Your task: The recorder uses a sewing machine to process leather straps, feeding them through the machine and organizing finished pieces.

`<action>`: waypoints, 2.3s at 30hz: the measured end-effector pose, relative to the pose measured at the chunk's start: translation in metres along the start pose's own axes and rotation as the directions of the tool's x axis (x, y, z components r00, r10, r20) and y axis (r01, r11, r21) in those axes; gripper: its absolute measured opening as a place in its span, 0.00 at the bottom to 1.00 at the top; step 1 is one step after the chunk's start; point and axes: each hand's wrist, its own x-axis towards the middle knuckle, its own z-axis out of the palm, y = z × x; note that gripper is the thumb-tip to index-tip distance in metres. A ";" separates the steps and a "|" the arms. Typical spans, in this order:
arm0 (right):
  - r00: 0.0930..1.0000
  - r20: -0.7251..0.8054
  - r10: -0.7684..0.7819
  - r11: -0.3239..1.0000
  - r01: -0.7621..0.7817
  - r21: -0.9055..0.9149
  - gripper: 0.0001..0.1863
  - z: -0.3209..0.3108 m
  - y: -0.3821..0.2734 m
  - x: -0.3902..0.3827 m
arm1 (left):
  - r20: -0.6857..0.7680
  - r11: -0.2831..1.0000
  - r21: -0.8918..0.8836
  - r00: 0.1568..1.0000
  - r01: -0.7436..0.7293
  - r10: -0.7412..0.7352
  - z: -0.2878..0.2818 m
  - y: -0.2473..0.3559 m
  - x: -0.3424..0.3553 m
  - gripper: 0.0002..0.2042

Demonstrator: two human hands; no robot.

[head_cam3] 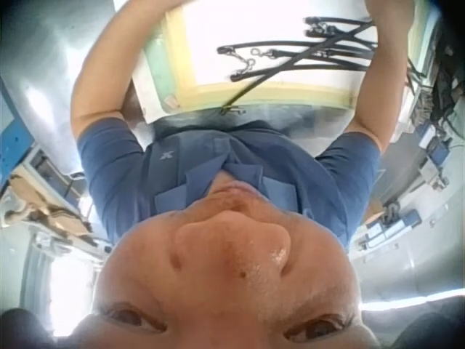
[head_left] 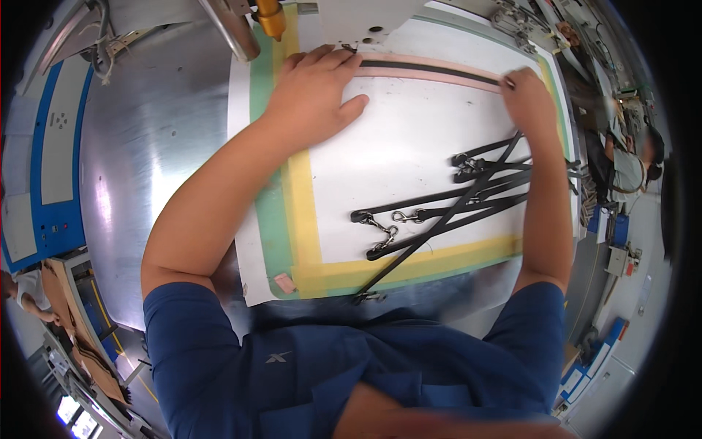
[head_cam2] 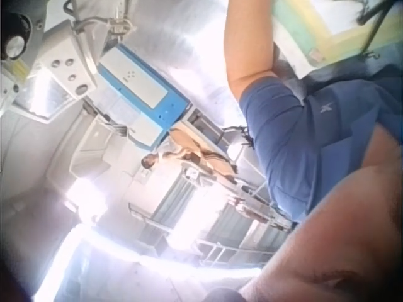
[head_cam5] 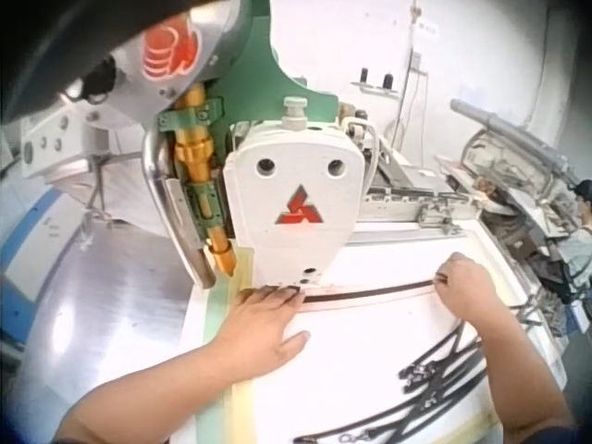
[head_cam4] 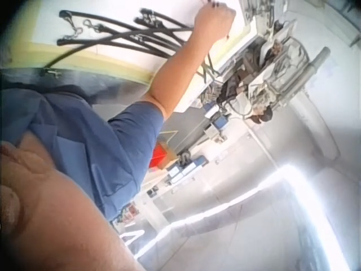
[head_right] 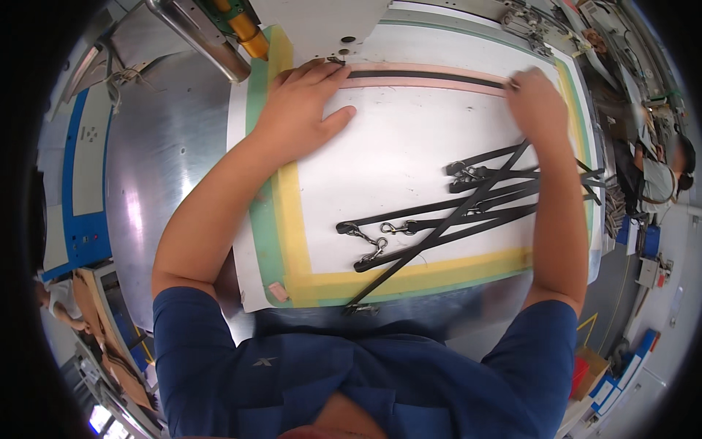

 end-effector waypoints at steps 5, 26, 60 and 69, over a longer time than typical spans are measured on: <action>0.905 0.049 -0.422 0.805 0.349 0.480 0.11 -0.009 -0.127 -0.007 | -0.037 0.998 0.061 0.999 -0.035 0.038 -0.015 0.007 -0.005 0.25; 0.880 -0.073 -0.470 0.790 0.456 0.410 0.20 0.018 -0.142 -0.016 | -0.042 0.986 0.103 0.990 -0.132 0.136 -0.017 0.012 0.001 0.23; 0.889 -0.075 -0.452 0.802 0.442 0.403 0.16 0.020 -0.144 -0.018 | 0.096 0.980 0.196 0.995 -0.036 0.018 -0.017 0.013 0.000 0.28; 0.849 0.160 -0.503 0.823 0.415 0.387 0.23 -0.008 -0.148 -0.010 | 0.095 0.974 0.224 0.995 -0.024 0.002 -0.016 0.013 -0.001 0.28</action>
